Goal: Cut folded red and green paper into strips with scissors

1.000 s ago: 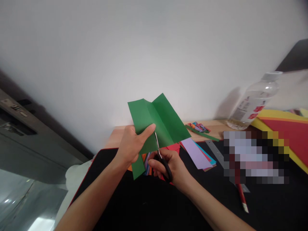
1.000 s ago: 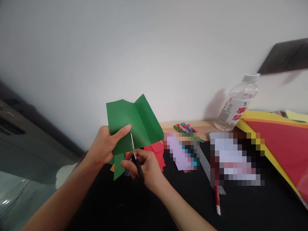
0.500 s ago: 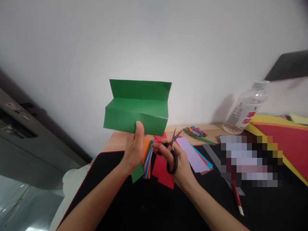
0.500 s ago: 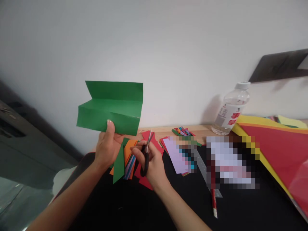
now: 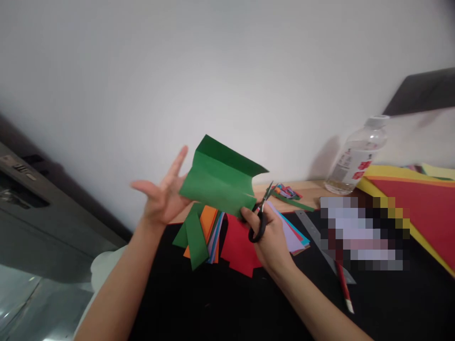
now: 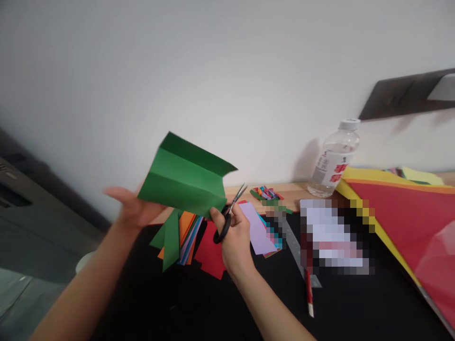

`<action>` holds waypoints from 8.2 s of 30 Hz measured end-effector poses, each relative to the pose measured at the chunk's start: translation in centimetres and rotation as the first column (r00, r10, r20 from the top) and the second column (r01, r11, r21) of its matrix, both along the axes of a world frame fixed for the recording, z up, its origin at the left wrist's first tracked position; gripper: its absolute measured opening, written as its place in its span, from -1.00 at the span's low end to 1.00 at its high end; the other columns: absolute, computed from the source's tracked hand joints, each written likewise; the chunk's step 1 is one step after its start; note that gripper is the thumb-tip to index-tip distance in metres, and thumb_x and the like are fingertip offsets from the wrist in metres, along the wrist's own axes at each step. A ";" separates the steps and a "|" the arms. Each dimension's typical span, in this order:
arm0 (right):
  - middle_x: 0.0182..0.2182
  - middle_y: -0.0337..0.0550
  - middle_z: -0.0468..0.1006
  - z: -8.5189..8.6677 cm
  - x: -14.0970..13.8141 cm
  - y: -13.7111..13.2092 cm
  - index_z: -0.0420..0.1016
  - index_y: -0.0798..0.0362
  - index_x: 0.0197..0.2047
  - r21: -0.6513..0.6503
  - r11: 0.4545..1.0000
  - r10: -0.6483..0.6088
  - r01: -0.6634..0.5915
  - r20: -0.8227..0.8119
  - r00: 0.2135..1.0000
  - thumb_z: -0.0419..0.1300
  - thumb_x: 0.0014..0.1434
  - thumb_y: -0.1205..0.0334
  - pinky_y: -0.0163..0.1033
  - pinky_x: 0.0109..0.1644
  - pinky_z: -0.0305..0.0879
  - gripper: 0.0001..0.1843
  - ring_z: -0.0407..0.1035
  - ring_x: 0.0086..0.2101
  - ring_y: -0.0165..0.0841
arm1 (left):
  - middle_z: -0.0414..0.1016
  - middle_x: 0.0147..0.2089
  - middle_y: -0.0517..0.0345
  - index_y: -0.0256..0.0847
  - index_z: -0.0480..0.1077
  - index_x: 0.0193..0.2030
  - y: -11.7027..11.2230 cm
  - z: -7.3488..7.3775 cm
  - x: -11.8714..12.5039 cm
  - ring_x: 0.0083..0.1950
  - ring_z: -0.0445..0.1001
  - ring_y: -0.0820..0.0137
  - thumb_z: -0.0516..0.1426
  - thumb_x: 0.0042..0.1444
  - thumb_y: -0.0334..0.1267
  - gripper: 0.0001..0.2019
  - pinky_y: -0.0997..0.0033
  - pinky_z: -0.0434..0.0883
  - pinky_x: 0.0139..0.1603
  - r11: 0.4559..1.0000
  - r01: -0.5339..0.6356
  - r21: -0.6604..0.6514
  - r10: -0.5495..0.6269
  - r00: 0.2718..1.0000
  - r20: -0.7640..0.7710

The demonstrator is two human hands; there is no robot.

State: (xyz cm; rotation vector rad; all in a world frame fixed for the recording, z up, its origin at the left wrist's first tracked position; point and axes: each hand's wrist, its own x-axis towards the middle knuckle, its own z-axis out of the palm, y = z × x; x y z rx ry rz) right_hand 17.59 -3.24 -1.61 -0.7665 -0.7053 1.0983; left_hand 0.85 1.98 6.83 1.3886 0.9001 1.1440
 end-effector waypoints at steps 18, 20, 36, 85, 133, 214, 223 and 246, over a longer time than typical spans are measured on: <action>-0.39 -0.20 0.47 -0.9 0.1 0.0 0.44 0.05 -0.22 0.082 0.985 0.094 -0.154 0.495 0.864 0.22 0.02 0.26 -0.24 -0.25 0.27 -0.80 0.32 -0.38 -0.32 | 0.52 -0.03 -0.15 -0.13 0.41 0.06 2.6 0.7 -4.9 -0.13 0.52 0.19 0.21 -0.05 0.02 -0.48 0.34 0.44 -0.23 0.976 0.161 -0.148 -0.189 0.963 -0.193; -0.36 -0.19 0.49 -1.0 0.1 0.0 0.44 0.04 -0.20 0.078 0.979 0.130 -0.190 0.480 0.868 0.22 0.02 0.26 -0.22 -0.23 0.28 -0.78 0.33 -0.36 -0.31 | 0.37 0.16 -0.12 -0.02 0.31 0.15 2.1 1.2 -5.2 0.08 0.41 0.12 0.29 -0.13 -0.13 -0.37 0.28 0.40 -0.09 0.969 0.221 -0.110 -0.245 0.922 -0.300; -0.54 -0.34 0.32 -0.2 0.5 -0.1 0.41 0.03 -0.27 0.027 1.000 -0.019 0.011 0.318 0.948 0.26 -0.01 0.15 -0.33 -0.41 0.17 -0.77 0.21 -0.51 -0.44 | 0.53 -0.09 -0.01 -0.08 0.31 0.15 -1.4 0.8 0.6 -0.05 0.46 0.00 0.38 -0.48 -0.32 -0.12 0.21 0.43 -0.19 0.987 0.163 -0.006 -0.147 0.877 -0.457; -0.48 -0.29 0.40 -1.9 -1.4 -0.9 0.35 0.07 -0.22 -0.183 0.876 0.482 -0.446 0.326 0.813 0.37 -0.13 -0.02 -0.28 -0.37 0.21 -0.52 0.32 -0.46 -0.40 | 0.56 -0.20 0.06 -0.28 0.47 -0.19 -1.8 -7.7 -1.1 -0.24 0.52 0.31 0.31 -0.17 -0.38 -0.69 0.26 0.46 -0.10 0.960 -0.191 -0.203 0.257 0.890 0.376; -0.49 -0.34 0.22 0.0 -1.4 -2.5 0.37 0.07 -0.28 -0.408 0.564 0.825 -0.717 0.253 0.505 0.41 -0.24 -0.07 -0.32 -0.40 0.02 -0.46 0.10 -0.48 -0.47 | 0.58 -0.24 -0.04 -0.30 0.51 -0.26 -2.9 -6.7 0.4 -0.24 0.55 0.14 0.37 -0.30 -0.33 -0.64 0.19 0.52 -0.22 0.931 -0.340 -0.132 0.363 0.899 0.244; -0.58 -0.35 0.26 -0.2 -2.1 -2.6 0.35 0.12 -0.39 -0.405 0.643 0.765 -0.650 0.314 0.562 0.39 -0.17 -0.06 -0.36 -0.47 -0.01 -0.53 0.08 -0.54 -0.51 | 0.57 -0.26 0.01 -0.28 0.50 -0.25 -2.8 -6.3 -0.2 -0.30 0.52 0.27 0.35 -0.24 -0.33 -0.67 0.24 0.50 -0.23 0.931 -0.221 -0.290 0.303 0.912 0.278; -0.50 -0.32 0.27 -0.5 -1.9 -2.8 0.36 0.09 -0.35 -0.386 0.656 0.754 -0.648 0.350 0.556 0.36 -0.13 -0.08 -0.35 -0.47 0.00 -0.55 0.09 -0.50 -0.50 | 0.57 -0.26 0.06 -0.24 0.51 -0.28 -2.9 -6.5 -0.2 -0.27 0.53 0.29 0.32 -0.18 -0.37 -0.76 0.28 0.49 -0.21 0.953 -0.165 -0.253 0.245 0.913 0.327; -0.59 -0.34 0.27 -0.5 -2.2 -2.9 0.34 0.10 -0.38 -0.400 0.671 0.742 -0.625 0.359 0.567 0.31 -0.13 -0.19 -0.33 -0.50 0.04 -0.49 0.15 -0.55 -0.49 | 0.57 -0.25 0.02 -0.27 0.51 -0.27 -2.8 -6.7 -0.3 -0.29 0.52 0.29 0.33 -0.21 -0.34 -0.72 0.27 0.49 -0.21 0.951 -0.180 -0.252 0.258 0.911 0.321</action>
